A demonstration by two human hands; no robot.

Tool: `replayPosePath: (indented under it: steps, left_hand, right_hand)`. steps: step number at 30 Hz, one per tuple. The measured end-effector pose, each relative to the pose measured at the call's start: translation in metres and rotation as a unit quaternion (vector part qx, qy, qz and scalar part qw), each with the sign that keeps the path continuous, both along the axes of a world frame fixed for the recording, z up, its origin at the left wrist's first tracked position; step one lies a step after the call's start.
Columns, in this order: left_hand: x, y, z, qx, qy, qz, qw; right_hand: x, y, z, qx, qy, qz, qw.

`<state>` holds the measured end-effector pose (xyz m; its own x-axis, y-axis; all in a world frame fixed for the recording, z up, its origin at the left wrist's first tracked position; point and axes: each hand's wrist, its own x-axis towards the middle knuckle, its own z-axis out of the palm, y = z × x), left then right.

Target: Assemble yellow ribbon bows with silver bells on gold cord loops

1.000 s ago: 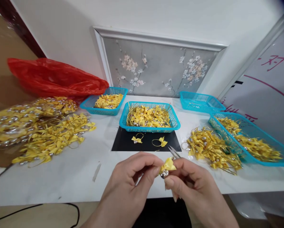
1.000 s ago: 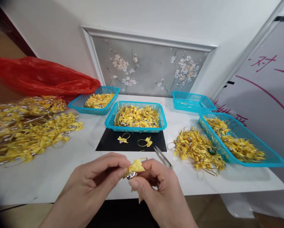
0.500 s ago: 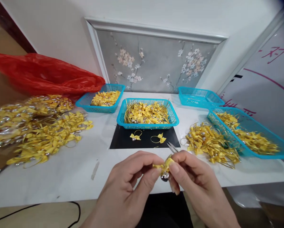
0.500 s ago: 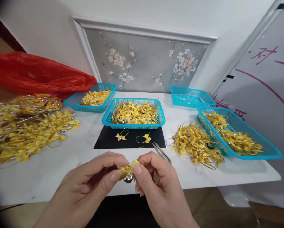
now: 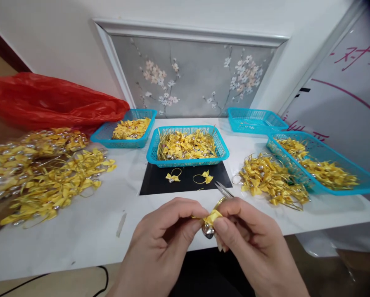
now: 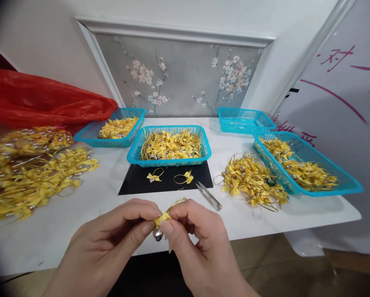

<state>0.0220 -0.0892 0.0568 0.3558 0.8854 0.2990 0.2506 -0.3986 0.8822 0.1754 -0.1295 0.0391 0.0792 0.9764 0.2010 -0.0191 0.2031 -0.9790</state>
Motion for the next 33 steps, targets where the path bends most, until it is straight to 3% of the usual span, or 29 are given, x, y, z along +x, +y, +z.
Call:
replayPosePath:
  steps: [8,17,20,24,27,33]
  left_hand:
    - [0.000,0.004,-0.002,-0.058,0.000,-0.004,0.998]
    - [-0.022,0.010,-0.035,-0.112,0.062,0.043,0.991]
    - [-0.043,0.025,-0.039,-0.065,0.121,0.125,0.983]
    - [-0.064,0.059,-0.042,0.107,0.228,0.250,0.935]
    - [-0.067,0.084,-0.052,0.153,0.276,0.236,0.919]
    - [-0.058,0.114,-0.073,0.087,0.280,0.203,0.934]
  right_hand:
    - [0.006,0.006,-0.008,-0.012,-0.056,-0.002,0.998]
    - [0.014,0.014,-0.042,-0.073,-0.169,-0.009,0.983]
    - [0.019,0.018,-0.050,-0.084,-0.201,-0.005,0.976]
    - [0.026,0.026,-0.054,-0.087,-0.220,-0.021,0.971]
    - [0.031,0.032,-0.055,-0.065,-0.225,-0.037,0.972]
    - [0.048,0.042,-0.058,-0.063,-0.277,-0.059,0.957]
